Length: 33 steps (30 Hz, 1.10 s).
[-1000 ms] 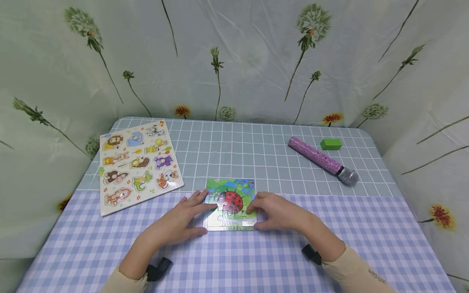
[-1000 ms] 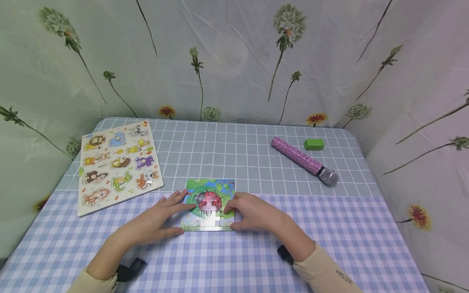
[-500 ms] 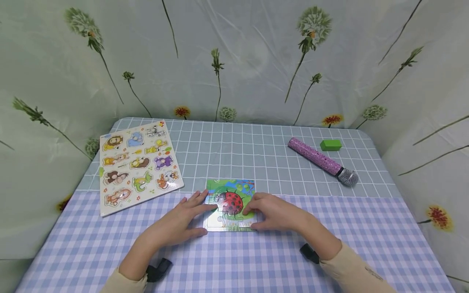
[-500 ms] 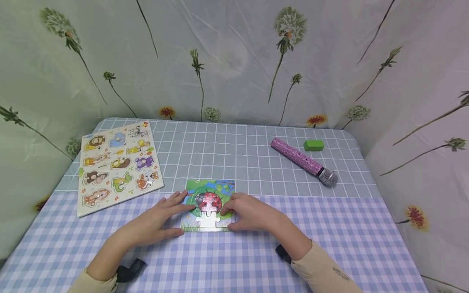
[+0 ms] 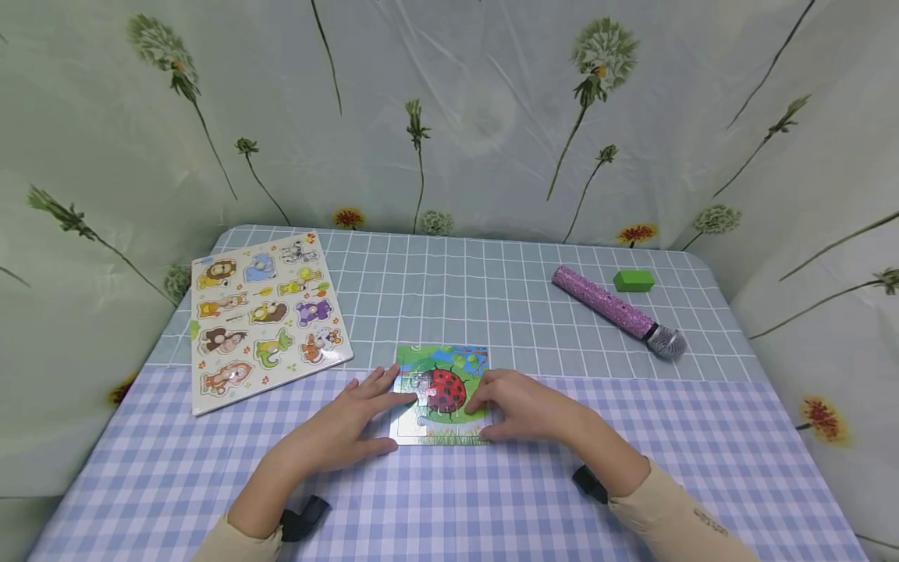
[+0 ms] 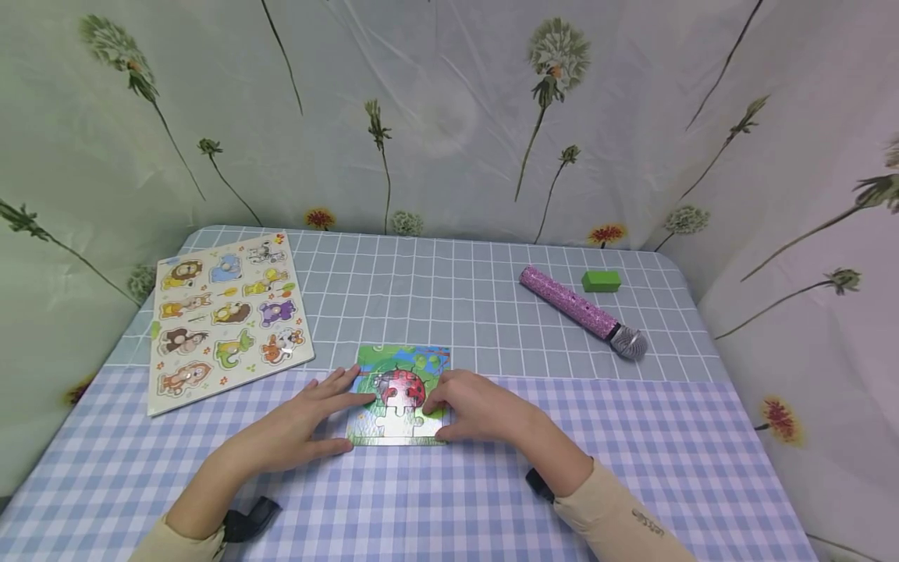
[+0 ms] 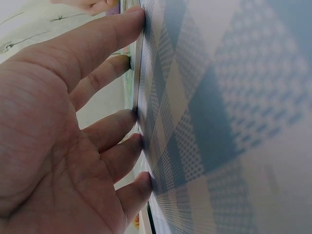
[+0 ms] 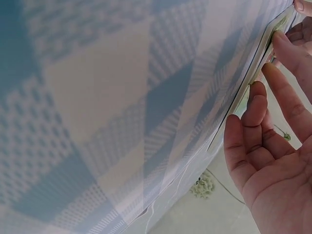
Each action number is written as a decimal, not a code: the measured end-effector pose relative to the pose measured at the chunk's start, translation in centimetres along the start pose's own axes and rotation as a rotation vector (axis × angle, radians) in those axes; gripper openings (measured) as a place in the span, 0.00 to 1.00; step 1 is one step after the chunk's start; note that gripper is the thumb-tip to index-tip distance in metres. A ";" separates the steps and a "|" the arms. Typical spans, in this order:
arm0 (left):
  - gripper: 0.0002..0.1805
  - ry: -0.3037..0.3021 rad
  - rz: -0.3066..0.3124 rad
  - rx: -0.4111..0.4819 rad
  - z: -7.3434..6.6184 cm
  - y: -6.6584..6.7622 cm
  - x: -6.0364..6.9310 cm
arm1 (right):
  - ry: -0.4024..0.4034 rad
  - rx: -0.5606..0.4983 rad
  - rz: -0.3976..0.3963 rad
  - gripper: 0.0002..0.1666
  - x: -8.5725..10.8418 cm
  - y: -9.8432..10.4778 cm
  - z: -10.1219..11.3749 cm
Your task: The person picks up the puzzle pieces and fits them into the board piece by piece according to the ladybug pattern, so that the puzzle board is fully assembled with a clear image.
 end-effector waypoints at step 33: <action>0.37 -0.012 -0.039 -0.063 -0.5 0.0 0.4 | 0.002 0.071 -0.101 0.14 1.1 0.5 0.4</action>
Point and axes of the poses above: each hand's wrist, its own x-axis away from the middle knuckle, its own y-axis out of the back of the hand, z = x × y, the point moved 7 cm from there along -x, towards the middle knuckle, and after that the axes turned 2 degrees about -y, right-handed, at the moved point
